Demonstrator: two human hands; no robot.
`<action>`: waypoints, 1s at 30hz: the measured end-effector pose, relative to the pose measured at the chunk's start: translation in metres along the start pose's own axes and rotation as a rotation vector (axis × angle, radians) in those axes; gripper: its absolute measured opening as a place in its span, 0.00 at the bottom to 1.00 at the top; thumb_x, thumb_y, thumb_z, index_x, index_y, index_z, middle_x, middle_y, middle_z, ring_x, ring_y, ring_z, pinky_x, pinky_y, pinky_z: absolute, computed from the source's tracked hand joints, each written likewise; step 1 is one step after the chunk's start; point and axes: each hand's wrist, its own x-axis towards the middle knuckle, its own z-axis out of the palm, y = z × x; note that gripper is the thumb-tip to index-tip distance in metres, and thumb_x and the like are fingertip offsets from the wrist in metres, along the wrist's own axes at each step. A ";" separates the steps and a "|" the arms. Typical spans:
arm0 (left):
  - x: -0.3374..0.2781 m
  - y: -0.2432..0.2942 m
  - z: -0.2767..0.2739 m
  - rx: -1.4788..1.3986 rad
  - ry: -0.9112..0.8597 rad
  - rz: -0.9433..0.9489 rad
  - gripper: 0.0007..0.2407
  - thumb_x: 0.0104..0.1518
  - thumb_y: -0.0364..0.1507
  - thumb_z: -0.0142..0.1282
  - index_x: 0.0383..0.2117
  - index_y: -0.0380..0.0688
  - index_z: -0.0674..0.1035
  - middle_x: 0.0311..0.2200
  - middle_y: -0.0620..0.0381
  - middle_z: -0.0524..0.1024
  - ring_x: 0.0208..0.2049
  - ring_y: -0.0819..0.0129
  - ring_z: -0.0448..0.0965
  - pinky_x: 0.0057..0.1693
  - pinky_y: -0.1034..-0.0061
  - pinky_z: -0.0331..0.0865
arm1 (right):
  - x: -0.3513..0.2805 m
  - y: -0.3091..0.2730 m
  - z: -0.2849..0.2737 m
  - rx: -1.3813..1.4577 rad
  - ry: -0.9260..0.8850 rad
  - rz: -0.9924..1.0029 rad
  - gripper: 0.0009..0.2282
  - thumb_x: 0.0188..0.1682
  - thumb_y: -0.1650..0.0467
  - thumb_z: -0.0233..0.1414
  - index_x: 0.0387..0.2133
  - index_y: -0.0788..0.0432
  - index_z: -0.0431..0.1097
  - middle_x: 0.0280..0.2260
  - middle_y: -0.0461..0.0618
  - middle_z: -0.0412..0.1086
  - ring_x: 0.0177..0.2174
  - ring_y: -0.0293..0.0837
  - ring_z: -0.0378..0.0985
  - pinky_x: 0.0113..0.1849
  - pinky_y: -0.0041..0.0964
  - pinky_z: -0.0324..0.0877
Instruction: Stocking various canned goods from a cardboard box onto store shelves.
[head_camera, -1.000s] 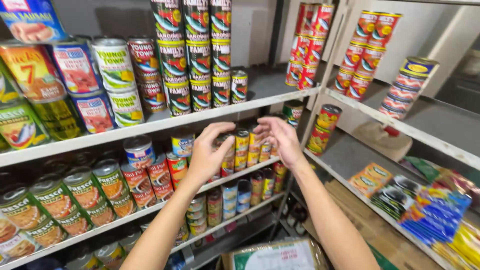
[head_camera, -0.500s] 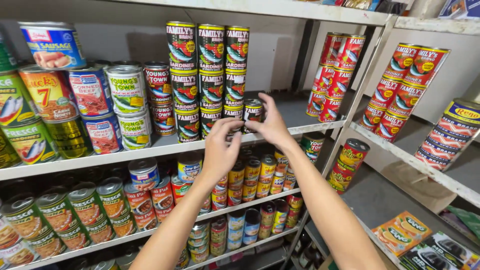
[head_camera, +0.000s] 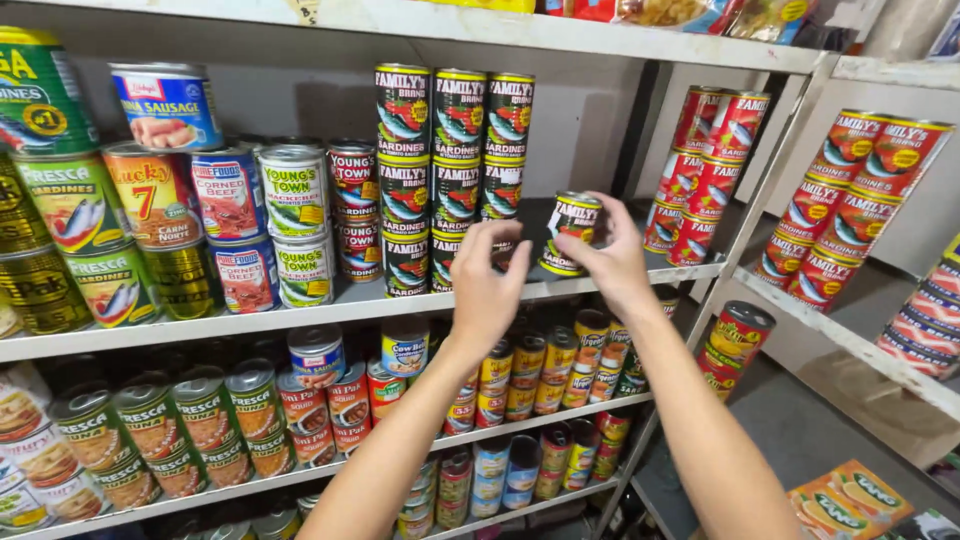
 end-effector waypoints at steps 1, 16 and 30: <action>-0.001 0.003 0.004 0.000 -0.002 0.000 0.07 0.57 0.22 0.59 0.40 0.36 0.79 0.40 0.49 0.80 0.41 0.61 0.83 0.46 0.72 0.76 | -0.004 -0.008 0.002 0.000 0.002 0.001 0.29 0.41 0.75 0.65 0.58 0.63 0.61 0.48 0.52 0.72 0.48 0.42 0.75 0.50 0.37 0.74; 0.008 -0.003 -0.018 -0.247 -0.123 -0.469 0.20 0.69 0.43 0.38 0.45 0.36 0.75 0.29 0.49 0.81 0.30 0.61 0.81 0.38 0.70 0.75 | 0.041 -0.036 0.031 -0.229 -0.155 -0.063 0.16 0.56 0.63 0.57 0.49 0.63 0.74 0.43 0.46 0.73 0.40 0.36 0.72 0.40 0.29 0.68; 0.000 -0.031 -0.072 -0.351 -0.110 -0.381 0.19 0.74 0.41 0.38 0.47 0.34 0.74 0.33 0.47 0.83 0.29 0.66 0.83 0.35 0.75 0.76 | 0.125 -0.022 0.088 0.140 -0.055 -0.086 0.21 0.53 0.67 0.59 0.55 0.66 0.64 0.49 0.54 0.74 0.47 0.41 0.76 0.51 0.38 0.71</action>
